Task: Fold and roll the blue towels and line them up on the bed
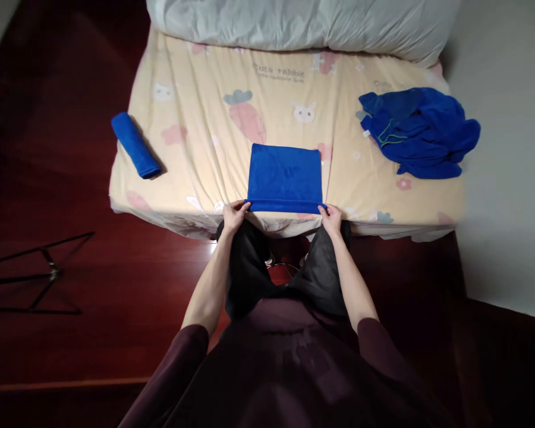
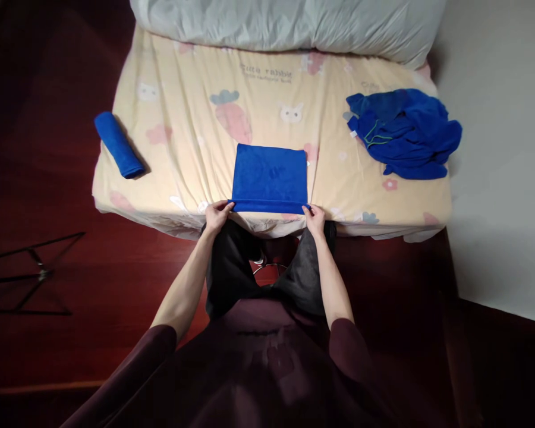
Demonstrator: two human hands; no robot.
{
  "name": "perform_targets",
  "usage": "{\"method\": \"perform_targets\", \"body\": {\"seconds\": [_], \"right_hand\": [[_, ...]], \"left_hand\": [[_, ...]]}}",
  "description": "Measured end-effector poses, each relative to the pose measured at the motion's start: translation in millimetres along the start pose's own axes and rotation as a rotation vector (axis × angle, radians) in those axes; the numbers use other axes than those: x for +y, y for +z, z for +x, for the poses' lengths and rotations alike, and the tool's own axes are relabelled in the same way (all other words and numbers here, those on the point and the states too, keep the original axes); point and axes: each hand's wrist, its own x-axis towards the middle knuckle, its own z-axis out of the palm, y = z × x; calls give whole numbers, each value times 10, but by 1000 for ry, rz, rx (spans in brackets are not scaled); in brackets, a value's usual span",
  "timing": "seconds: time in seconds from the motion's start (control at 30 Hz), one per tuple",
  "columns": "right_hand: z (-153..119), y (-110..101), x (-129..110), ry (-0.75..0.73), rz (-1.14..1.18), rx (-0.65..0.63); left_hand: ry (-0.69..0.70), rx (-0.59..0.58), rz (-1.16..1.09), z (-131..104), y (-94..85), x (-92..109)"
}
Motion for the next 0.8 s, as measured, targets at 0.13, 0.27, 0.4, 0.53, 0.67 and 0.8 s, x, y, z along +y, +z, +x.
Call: {"method": "perform_targets", "body": {"seconds": [0.13, 0.27, 0.4, 0.53, 0.67, 0.8], "right_hand": [[-63, 21, -80, -3, -46, 64], [-171, 41, -122, -17, -132, 114], [-218, 62, -145, 9, -248, 137], [-206, 84, -158, 21, -351, 142], [-195, 106, -151, -1, -399, 160], [-197, 123, -158, -24, -428, 195]], "left_hand": [[28, 34, 56, -9, 46, 40], [115, 83, 247, -156, 72, 88], [126, 92, 337, -216, 104, 110], [142, 125, 352, -201, 153, 118], [165, 148, 346, -205, 179, 120], [163, 131, 395, -230, 167, 153]]}}
